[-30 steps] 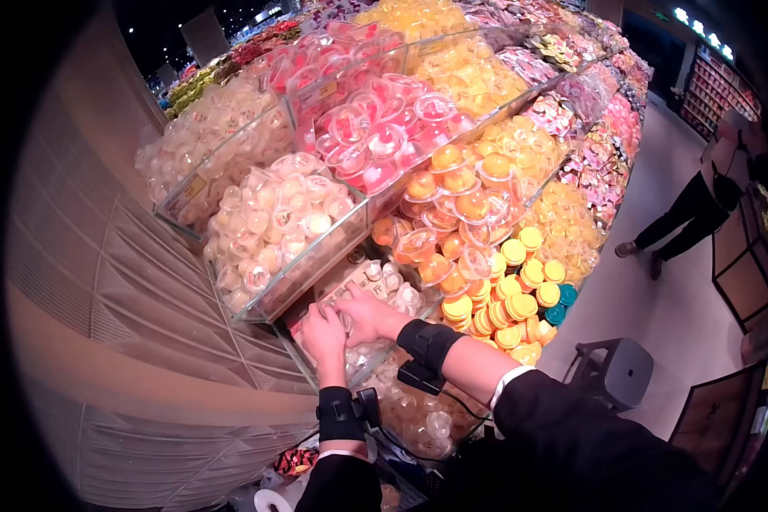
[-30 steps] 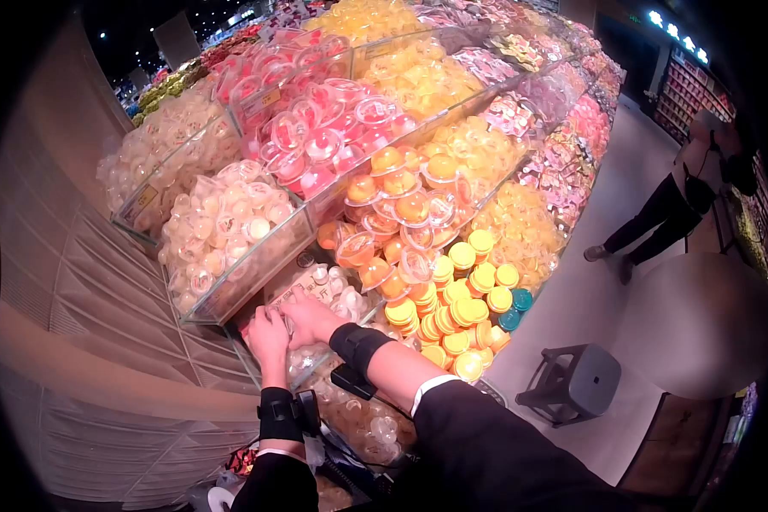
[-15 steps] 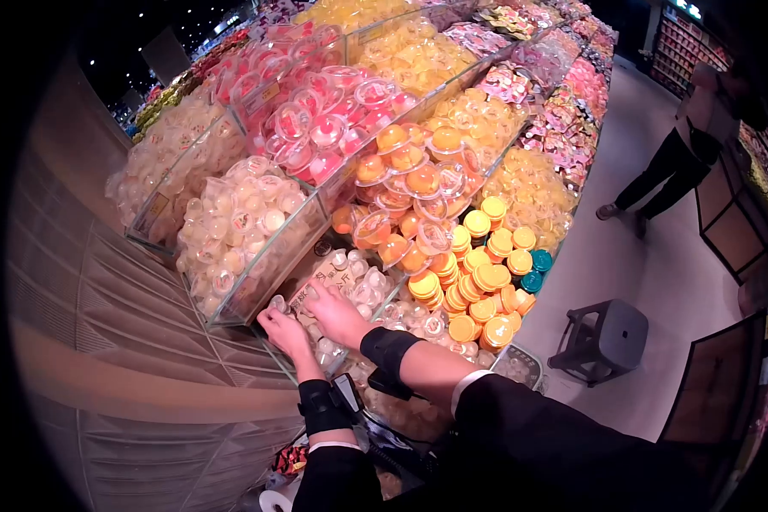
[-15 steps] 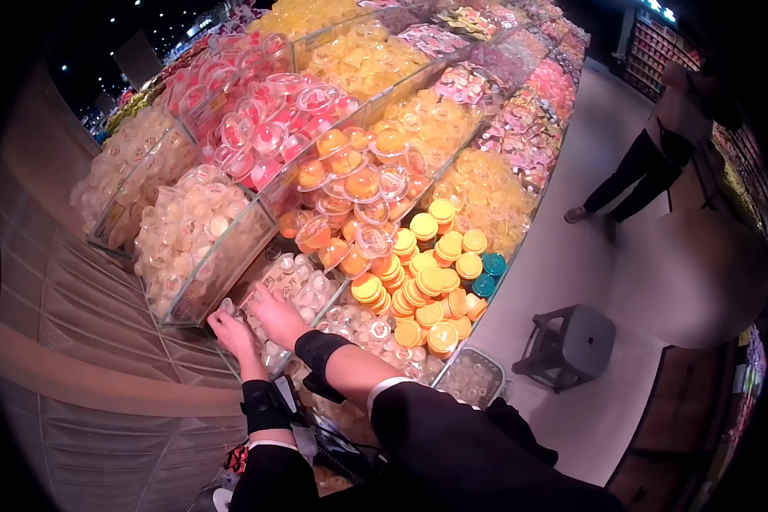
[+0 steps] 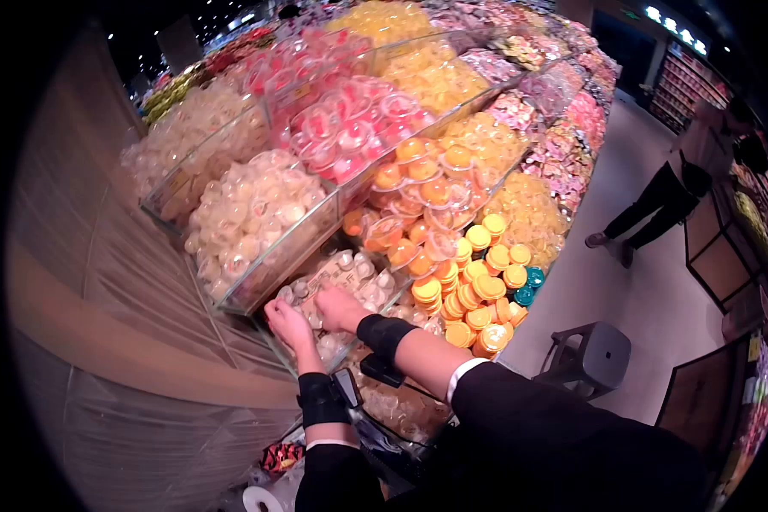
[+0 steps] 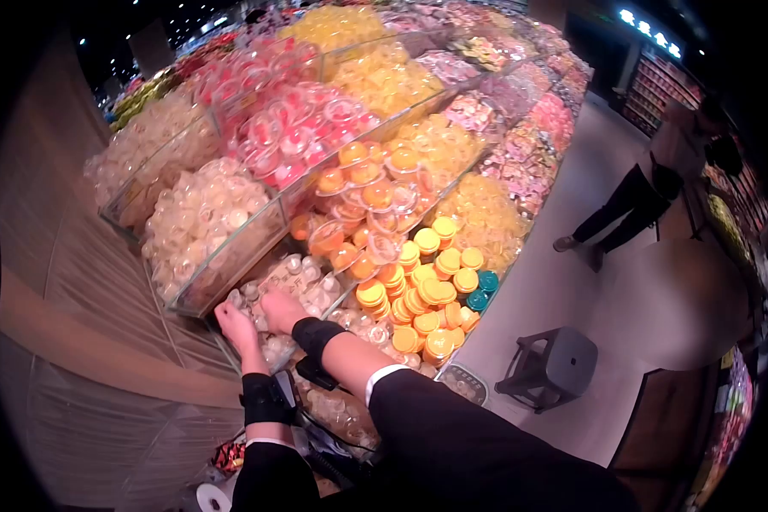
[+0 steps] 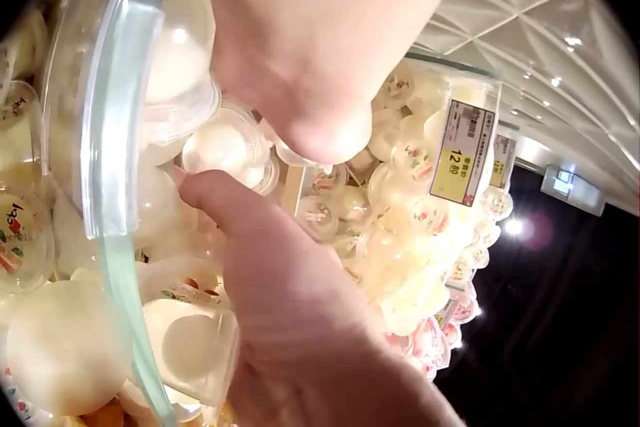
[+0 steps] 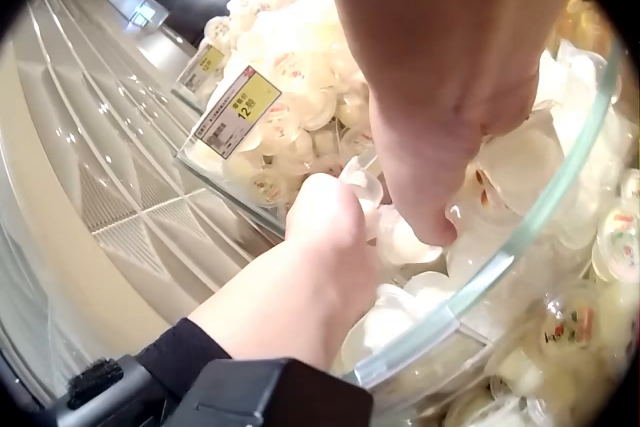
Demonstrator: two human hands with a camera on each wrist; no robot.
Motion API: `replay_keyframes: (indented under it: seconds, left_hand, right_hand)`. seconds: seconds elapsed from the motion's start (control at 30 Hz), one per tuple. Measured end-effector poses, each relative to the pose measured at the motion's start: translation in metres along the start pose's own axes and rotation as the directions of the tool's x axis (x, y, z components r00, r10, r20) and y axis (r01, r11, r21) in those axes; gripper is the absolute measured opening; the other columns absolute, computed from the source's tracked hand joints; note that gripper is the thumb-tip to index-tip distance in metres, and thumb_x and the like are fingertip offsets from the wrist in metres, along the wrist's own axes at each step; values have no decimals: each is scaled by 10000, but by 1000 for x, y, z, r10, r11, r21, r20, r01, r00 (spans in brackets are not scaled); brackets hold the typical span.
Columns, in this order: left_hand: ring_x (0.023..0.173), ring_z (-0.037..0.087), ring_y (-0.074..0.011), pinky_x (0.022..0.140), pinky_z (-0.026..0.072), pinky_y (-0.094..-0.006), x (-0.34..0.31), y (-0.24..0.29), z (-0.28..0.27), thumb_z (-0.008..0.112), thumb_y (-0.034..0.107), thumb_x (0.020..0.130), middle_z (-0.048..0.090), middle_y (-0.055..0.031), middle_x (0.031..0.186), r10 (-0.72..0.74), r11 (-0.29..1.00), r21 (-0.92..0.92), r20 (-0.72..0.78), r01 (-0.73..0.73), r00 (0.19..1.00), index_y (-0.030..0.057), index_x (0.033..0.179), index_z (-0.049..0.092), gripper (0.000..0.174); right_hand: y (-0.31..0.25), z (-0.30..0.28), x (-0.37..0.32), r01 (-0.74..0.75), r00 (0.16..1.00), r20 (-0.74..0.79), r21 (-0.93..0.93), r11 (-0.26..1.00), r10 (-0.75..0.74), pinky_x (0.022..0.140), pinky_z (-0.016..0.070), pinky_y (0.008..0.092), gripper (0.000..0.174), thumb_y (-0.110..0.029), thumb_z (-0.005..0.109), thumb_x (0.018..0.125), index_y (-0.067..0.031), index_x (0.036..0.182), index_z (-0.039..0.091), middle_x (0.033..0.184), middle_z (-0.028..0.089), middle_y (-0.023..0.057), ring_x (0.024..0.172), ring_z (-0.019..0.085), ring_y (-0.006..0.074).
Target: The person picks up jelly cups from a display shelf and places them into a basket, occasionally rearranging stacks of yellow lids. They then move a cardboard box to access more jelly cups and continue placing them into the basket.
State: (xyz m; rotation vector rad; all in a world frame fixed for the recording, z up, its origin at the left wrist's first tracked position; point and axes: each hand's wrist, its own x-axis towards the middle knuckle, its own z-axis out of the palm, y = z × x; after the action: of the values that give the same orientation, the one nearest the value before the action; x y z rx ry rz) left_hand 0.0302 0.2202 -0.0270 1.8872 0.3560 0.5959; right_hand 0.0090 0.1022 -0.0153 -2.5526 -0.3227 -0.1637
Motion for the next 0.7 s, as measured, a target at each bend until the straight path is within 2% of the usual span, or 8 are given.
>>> replay_keyframes:
  seconds: [0.1, 0.13, 0.17, 0.2, 0.3, 0.4, 0.5, 0.7]
  left_hand:
    - [865, 590, -305, 806, 441, -394, 15, -41, 12, 470, 225, 906, 622, -184, 934, -55, 939, -342, -51, 34, 997, -12, 959, 565, 261]
    - [874, 588, -299, 806, 438, -393, 17, -48, 14, 472, 232, 907, 621, -172, 924, -68, 956, -290, -115, 32, 991, -6, 963, 563, 261]
    - [854, 578, -290, 803, 435, -385, 20, -55, 17, 480, 244, 908, 615, -157, 907, -93, 942, -332, -160, 35, 983, 1, 948, 558, 258]
    - [834, 568, -282, 805, 433, -381, 17, -45, 11, 477, 247, 911, 610, -154, 894, -136, 936, -343, -144, 79, 980, -1, 942, 555, 262]
    - [800, 550, -252, 781, 439, -368, 14, -34, 14, 474, 251, 915, 597, -139, 869, -211, 901, -410, -125, 143, 970, -7, 932, 546, 268]
    - [765, 538, -208, 713, 457, -345, 15, -24, 10, 473, 249, 920, 581, -116, 852, -282, 849, -483, -70, 215, 957, -12, 923, 535, 269]
    - [702, 538, -166, 602, 467, -304, 8, -6, 5, 478, 246, 924, 560, -96, 846, -320, 821, -503, -9, 272, 948, -10, 906, 529, 261]
    - [697, 560, -189, 624, 491, -314, 10, -18, 9, 468, 273, 934, 574, -120, 933, -260, 830, -519, -39, 203, 965, -16, 916, 539, 298]
  right_hand:
    - [20, 14, 1, 2, 993, -116, 186, 983, 20, 857, 491, 395, 124, -83, 662, 592, -24, 696, 630, 985, 587, 276, 1041, 572, 375]
    - [11, 1, -4, -77, 986, -117, 332, 940, 121, 890, 476, 409, 166, -128, 722, 605, -33, 711, 637, 1005, 578, 291, 1084, 550, 396]
    - [15, 6, -4, 15, 965, -248, 373, 928, 84, 812, 482, 436, 145, -70, 682, 605, -12, 718, 614, 1062, 538, 300, 902, 579, 415]
    - [15, 6, -9, 128, 899, -438, 298, 946, 16, 823, 476, 412, 148, -49, 682, 612, -15, 738, 614, 1079, 539, 288, 941, 580, 410]
    - [13, -3, -12, 24, 928, -344, 440, 898, 143, 894, 459, 387, 186, -39, 673, 617, -36, 797, 626, 1111, 541, 267, 1073, 538, 412]
    - [12, 1, -8, 90, 995, -79, 326, 941, -68, 975, 408, 386, 323, -98, 703, 589, -68, 900, 623, 1209, 517, 283, 1239, 429, 390]
    - [2, -7, -8, 45, 989, 117, 326, 944, -87, 966, 418, 387, 389, -135, 721, 580, -76, 949, 613, 1251, 520, 230, 1266, 420, 362]
    - [10, 4, -10, 170, 981, 29, 360, 918, -193, 968, 407, 365, 500, -235, 833, 530, -66, 933, 589, 1276, 488, 239, 1216, 469, 358]
